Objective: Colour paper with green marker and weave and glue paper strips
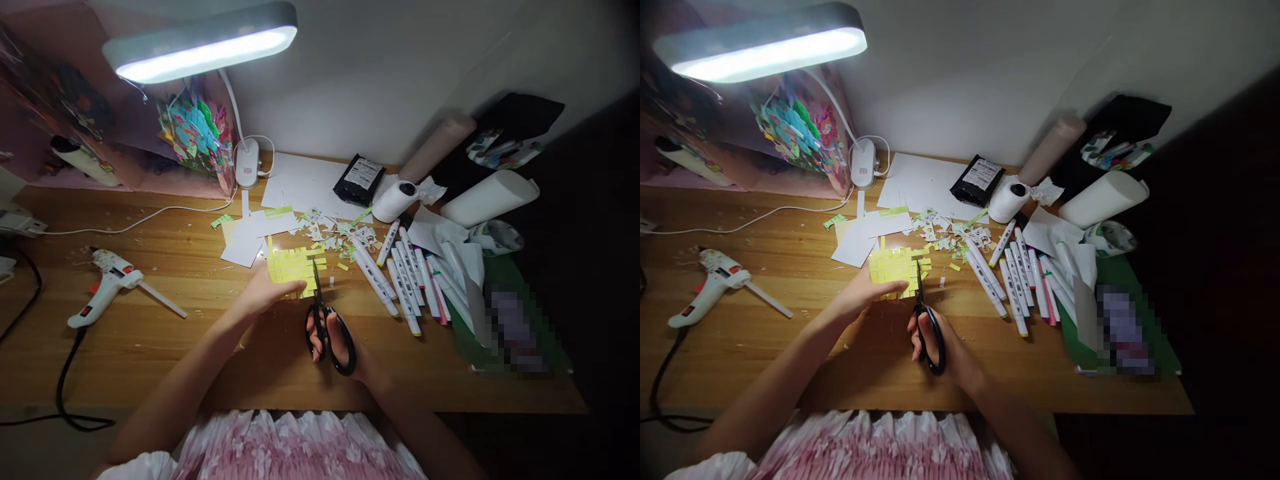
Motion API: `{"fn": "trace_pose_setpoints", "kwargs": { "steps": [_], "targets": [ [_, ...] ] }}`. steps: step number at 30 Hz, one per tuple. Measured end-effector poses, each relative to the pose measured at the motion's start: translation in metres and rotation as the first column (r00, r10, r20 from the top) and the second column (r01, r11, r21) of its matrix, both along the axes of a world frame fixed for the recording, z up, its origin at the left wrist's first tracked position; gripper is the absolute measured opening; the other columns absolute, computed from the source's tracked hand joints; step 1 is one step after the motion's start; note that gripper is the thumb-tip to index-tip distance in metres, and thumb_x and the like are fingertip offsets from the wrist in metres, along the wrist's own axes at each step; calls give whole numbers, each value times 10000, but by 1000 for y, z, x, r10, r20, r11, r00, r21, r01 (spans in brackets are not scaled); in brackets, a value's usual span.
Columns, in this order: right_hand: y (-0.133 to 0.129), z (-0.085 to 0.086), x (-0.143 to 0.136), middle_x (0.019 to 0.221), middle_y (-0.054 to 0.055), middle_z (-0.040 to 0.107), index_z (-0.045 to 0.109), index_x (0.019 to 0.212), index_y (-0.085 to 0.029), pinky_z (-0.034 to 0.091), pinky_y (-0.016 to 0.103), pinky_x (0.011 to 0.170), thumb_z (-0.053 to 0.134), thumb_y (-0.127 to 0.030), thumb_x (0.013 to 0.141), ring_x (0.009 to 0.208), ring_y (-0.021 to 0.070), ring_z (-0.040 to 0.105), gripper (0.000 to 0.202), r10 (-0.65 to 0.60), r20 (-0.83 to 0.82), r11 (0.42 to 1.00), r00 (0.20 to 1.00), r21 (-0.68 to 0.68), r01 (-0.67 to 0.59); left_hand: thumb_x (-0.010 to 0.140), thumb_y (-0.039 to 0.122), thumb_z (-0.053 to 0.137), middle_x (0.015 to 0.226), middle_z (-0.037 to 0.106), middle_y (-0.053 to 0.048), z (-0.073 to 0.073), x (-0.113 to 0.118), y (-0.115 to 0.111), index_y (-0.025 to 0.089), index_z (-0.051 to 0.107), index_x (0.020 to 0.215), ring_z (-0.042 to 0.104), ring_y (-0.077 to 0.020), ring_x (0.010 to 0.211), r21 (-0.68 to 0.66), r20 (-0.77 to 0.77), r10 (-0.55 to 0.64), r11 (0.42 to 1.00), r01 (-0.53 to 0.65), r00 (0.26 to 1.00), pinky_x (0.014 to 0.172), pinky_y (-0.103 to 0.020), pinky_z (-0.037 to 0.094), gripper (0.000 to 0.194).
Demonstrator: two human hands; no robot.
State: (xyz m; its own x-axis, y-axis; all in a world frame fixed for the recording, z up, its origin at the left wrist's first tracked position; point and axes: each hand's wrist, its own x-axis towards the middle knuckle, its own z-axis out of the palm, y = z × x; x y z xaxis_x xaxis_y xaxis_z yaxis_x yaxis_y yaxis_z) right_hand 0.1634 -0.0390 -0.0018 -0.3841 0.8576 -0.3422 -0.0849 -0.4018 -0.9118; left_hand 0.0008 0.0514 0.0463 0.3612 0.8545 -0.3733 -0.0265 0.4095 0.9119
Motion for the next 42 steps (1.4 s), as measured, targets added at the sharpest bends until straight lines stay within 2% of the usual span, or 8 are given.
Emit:
{"fn": "trace_pose_setpoints", "kwargs": {
  "steps": [5, 11, 19, 24, 28, 33, 42],
  "targets": [
    [0, 2, 0, 563, -45, 456, 494, 863, -179, 415, 236, 497, 263, -767, 772, 470, 103, 506, 638, 18, 10, 1000, 1000, 12, -18, 630, 272, 726, 1010, 670, -99, -2, -2, 0, 121, 551, 1153, 630, -210, 854, 0, -18, -1, 1000, 1, 1000, 564, -241, 517, 571],
    [3, 2, 1, 558, -41, 469, 507, 851, -177, 411, 225, 485, 245, -763, 779, 471, 104, 530, 646, -15, 29, 999, 999, 43, 14, 628, 233, 733, 1091, 656, -117, -7, -3, -2, 104, 601, 1111, 613, -225, 966, -29, -3, -64, 998, 64, 998, 806, -286, 503, 517],
    [1, -5, -1, 483, -60, 452, 495, 806, -180, 411, 212, 430, 253, -797, 740, 401, 98, 514, 666, -78, 86, 997, 993, 13, 78, 616, 268, 741, 1097, 651, -116, -7, 1, -3, 117, 587, 1120, 603, -246, 992, -63, -12, -73, 995, 72, 997, 801, -319, 511, 549],
    [0, -6, -2, 449, -83, 410, 472, 792, -185, 358, 183, 361, 312, -770, 756, 339, 75, 460, 608, -125, 105, 992, 986, -3, 126, 609, 284, 746, 1045, 663, -119, -5, 4, -4, 114, 575, 1129, 617, -243, 924, -78, -24, -63, 995, 61, 998, 712, -309, 525, 574],
    [0, -1, -3, 476, -78, 424, 478, 816, -182, 372, 189, 376, 312, -778, 746, 351, 73, 464, 623, -109, 74, 994, 991, 2, 109, 600, 280, 751, 999, 677, -114, -4, 3, -5, 117, 608, 1073, 617, -245, 915, -85, -29, -52, 995, 49, 998, 735, -314, 522, 521],
    [2, -2, -5, 488, -50, 467, 497, 796, -172, 433, 217, 447, 205, -824, 710, 413, 98, 525, 720, -112, 59, 994, 992, -9, 112, 578, 256, 761, 939, 689, -108, -3, 3, -6, 115, 647, 943, 626, -234, 872, -117, -25, -87, 990, 83, 996, 768, -328, 514, 408],
    [4, -2, -4, 437, -72, 413, 482, 748, -181, 375, 194, 374, 246, -808, 732, 337, 82, 473, 670, -167, 151, 986, 974, 8, 167, 574, 256, 769, 910, 687, -99, -6, 4, -8, 123, 653, 919, 630, -213, 814, -157, -5, -111, 982, 109, 994, 695, -300, 523, 387]
  ]
}}
